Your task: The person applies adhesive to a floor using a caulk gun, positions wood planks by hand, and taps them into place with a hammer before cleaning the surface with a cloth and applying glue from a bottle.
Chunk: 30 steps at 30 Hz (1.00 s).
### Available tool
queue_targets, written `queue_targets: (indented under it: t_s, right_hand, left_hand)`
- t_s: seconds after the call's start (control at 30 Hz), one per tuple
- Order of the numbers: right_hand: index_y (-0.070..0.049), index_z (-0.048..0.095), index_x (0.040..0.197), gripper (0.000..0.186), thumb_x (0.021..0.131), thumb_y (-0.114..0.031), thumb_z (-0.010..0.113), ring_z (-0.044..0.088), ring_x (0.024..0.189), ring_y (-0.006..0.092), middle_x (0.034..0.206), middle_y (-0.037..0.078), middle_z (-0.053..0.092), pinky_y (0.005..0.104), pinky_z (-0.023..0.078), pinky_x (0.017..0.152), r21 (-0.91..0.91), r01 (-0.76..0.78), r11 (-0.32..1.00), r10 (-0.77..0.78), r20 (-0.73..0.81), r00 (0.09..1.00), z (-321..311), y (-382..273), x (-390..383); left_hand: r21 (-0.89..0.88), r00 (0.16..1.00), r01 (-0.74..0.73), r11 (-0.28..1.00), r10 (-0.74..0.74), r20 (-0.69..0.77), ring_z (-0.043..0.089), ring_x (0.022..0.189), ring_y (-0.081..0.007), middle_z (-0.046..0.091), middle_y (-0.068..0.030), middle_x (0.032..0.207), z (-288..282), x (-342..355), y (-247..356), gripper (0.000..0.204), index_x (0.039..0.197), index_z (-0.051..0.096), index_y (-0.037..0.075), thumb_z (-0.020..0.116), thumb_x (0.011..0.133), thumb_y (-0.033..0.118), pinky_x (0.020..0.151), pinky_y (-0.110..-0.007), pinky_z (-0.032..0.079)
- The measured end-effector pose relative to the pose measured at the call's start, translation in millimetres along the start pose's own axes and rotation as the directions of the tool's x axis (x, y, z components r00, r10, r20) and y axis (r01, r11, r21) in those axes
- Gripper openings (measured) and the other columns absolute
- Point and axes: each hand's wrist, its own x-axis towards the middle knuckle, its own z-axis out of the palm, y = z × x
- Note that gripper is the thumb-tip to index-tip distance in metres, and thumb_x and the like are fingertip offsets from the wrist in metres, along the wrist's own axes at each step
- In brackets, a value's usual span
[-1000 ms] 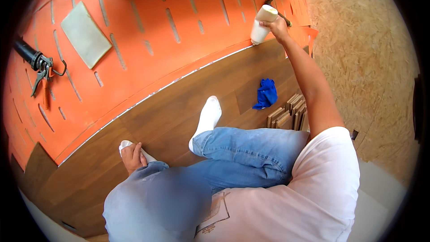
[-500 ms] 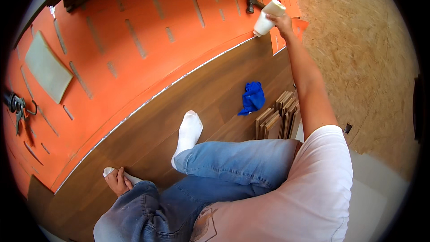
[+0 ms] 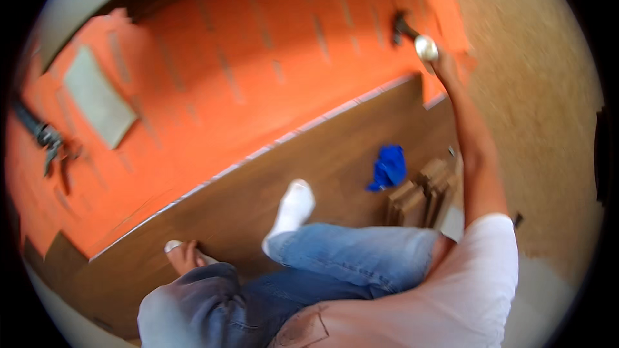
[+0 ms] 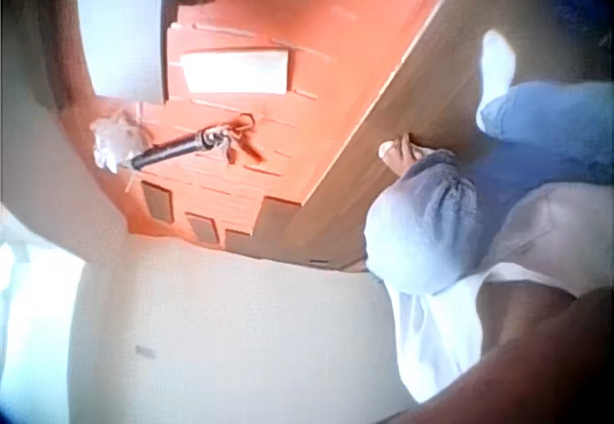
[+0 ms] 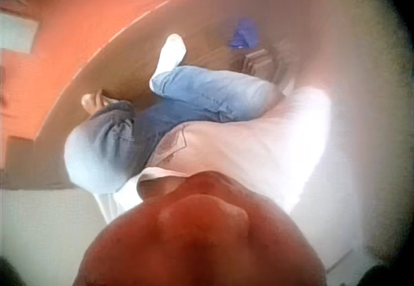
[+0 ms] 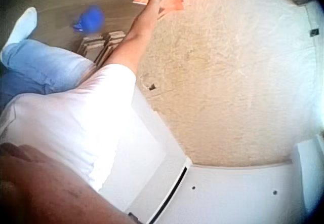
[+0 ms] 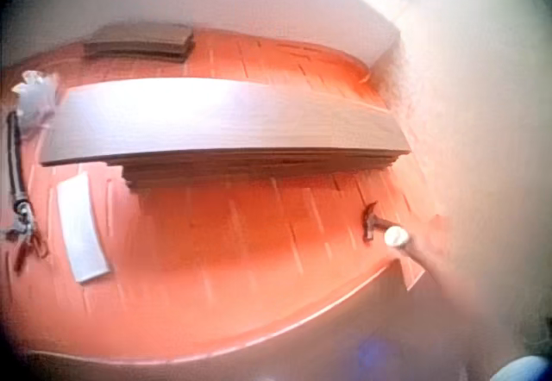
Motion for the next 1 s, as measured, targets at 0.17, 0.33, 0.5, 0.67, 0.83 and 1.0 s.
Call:
queue_targets:
  t_s: [0.17, 0.33, 0.5, 0.67, 0.83, 1.0]
  right_hand:
    - [-0.003, 0.058, 0.104, 0.022, 0.083, 0.003, 0.061, 0.060, 0.104, 0.0382, 0.100, 0.017, 0.061, 0.0476, 0.048, 0.087, -0.086, 0.558, 0.825, -0.536, 0.192, 0.822, -22, -83, -24]
    - [-0.004, 0.061, 0.112, 0.032, 0.084, 0.007, 0.052, 0.058, 0.119, 0.0378, 0.122, 0.016, 0.062, 0.0467, 0.050, 0.098, -0.201, 0.589, 0.783, -0.594, 0.039, 0.804, -25, -154, -6]
    - [-0.004, 0.062, 0.120, 0.035, 0.087, 0.001, 0.051, 0.057, 0.112, 0.0394, 0.113, 0.016, 0.060, 0.0475, 0.048, 0.097, -0.336, 0.560, 0.757, -0.600, -0.018, 0.800, 1, -209, 39]
    - [0.003, 0.060, 0.118, 0.025, 0.096, -0.006, 0.052, 0.053, 0.121, 0.0412, 0.121, 0.024, 0.059, 0.0473, 0.048, 0.101, -0.443, 0.306, 0.843, -0.461, -0.300, 0.835, 25, -276, 69]
    - [0.000, 0.063, 0.121, 0.032, 0.090, -0.006, 0.057, 0.062, 0.107, 0.0405, 0.113, 0.022, 0.066, 0.0487, 0.052, 0.093, -0.058, 0.681, 0.730, -0.661, -0.312, 0.682, 56, -439, 15]
    - [-0.006, 0.056, 0.136, 0.051, 0.093, -0.031, 0.068, 0.060, 0.116, 0.0377, 0.125, 0.019, 0.062, 0.0459, 0.054, 0.092, 0.109, 0.838, 0.535, -0.826, -0.140, 0.546, 68, -657, -76]
  left_hand:
    - [-0.018, 1.000, 0.008, 1.000, -0.007, 0.021, 0.061, 0.091, -0.0359, 0.067, -0.0128, 0.101, -22, 29, 17, 0.024, 0.105, 0.071, 0.008, 0.074, 0.081, 0.008, 0.079, -0.046, 0.048]
    - [0.008, 0.994, -0.026, 1.000, 0.027, -0.104, 0.059, 0.085, -0.0366, 0.061, -0.0159, 0.096, -77, 111, -20, 0.029, 0.111, 0.066, 0.005, 0.068, 0.083, 0.001, 0.070, -0.046, 0.047]
    - [0.176, 0.942, 0.082, 0.981, -0.018, -0.336, 0.061, 0.104, -0.0354, 0.061, -0.0145, 0.112, -122, 221, -95, 0.034, 0.120, 0.063, 0.005, 0.072, 0.087, 0.009, 0.089, -0.045, 0.050]
    - [0.104, 0.731, 0.388, 0.916, -0.238, -0.639, 0.057, 0.115, -0.0330, 0.061, -0.0130, 0.121, -145, 252, -149, 0.033, 0.118, 0.066, 0.005, 0.075, 0.088, 0.016, 0.099, -0.045, 0.047]
    - [0.055, 0.638, 0.477, 0.877, -0.303, -0.707, 0.056, 0.111, -0.0334, 0.060, -0.0136, 0.119, -150, 243, -189, 0.033, 0.118, 0.065, 0.003, 0.072, 0.087, 0.011, 0.099, -0.045, 0.045]
    - [-0.008, 0.683, 0.410, 0.912, -0.313, -0.659, 0.056, 0.110, -0.0333, 0.060, -0.0134, 0.118, -128, 222, -179, 0.033, 0.120, 0.065, 0.002, 0.070, 0.088, 0.008, 0.099, -0.044, 0.046]
